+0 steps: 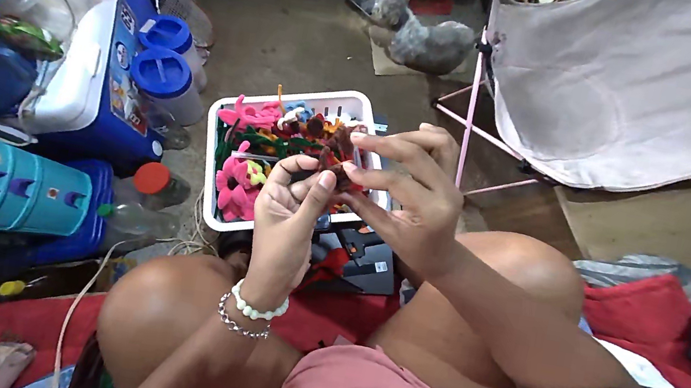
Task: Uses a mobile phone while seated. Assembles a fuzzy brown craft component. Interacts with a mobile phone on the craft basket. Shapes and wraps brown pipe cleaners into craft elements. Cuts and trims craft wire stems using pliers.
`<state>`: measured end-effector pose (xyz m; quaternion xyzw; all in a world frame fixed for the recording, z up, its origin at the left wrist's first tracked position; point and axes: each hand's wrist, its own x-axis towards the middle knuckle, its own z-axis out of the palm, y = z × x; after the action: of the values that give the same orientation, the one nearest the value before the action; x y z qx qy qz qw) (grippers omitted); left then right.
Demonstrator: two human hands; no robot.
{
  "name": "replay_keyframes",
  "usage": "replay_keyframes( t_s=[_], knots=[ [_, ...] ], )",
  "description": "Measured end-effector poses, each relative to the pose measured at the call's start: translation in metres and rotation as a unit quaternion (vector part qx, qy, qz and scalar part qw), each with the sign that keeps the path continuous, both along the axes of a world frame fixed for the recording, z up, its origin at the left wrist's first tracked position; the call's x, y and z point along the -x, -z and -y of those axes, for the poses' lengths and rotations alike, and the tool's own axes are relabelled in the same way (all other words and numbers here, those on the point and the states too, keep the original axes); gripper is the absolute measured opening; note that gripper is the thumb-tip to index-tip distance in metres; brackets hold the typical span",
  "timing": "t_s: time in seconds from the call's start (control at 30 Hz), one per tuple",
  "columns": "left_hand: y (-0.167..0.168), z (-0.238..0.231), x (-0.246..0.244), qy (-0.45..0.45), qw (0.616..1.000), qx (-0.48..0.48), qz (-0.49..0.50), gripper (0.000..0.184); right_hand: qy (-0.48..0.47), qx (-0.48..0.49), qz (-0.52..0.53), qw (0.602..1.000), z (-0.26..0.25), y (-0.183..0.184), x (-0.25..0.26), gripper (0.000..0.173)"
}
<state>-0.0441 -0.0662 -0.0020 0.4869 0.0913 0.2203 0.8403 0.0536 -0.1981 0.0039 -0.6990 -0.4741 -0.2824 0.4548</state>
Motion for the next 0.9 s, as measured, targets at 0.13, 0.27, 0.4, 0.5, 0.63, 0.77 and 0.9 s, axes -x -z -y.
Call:
replay_keyframes(
  t_s=[0.13, 0.27, 0.4, 0.5, 0.63, 0.77, 0.9],
  knots=[
    [-0.003, -0.004, 0.003, 0.043, 0.998, -0.041, -0.002, 0.032, -0.005, 0.010, -0.019, 1.000, 0.002, -0.003, -0.003, 0.013],
    [-0.008, -0.012, 0.006, 0.081, 0.993, -0.083, -0.008, 0.022, -0.063, 0.025, -0.100, 0.993, 0.007, -0.010, -0.011, 0.014],
    [-0.011, -0.018, 0.007, 0.085, 0.990, -0.113, -0.020, 0.017, -0.102, 0.047, -0.085, 0.990, 0.010, -0.013, -0.017, 0.012],
    [-0.011, -0.022, 0.008, 0.095, 0.984, -0.148, -0.024, 0.015, -0.121, 0.069, -0.072, 0.988, 0.013, -0.016, -0.020, 0.010],
    [-0.013, -0.031, 0.009, 0.107, 0.964, -0.244, -0.025, 0.016, -0.133, 0.096, -0.042, 0.986, 0.019, -0.022, -0.024, 0.007],
    [-0.017, -0.031, 0.010, 0.103, 0.956, -0.270, -0.042, 0.020, -0.114, 0.102, -0.011, 0.988, 0.020, -0.021, -0.023, 0.007],
    [-0.016, -0.027, 0.009, 0.093, 0.983, -0.153, -0.039, 0.021, -0.079, 0.069, -0.066, 0.992, 0.014, -0.017, -0.015, 0.014]
  ],
)
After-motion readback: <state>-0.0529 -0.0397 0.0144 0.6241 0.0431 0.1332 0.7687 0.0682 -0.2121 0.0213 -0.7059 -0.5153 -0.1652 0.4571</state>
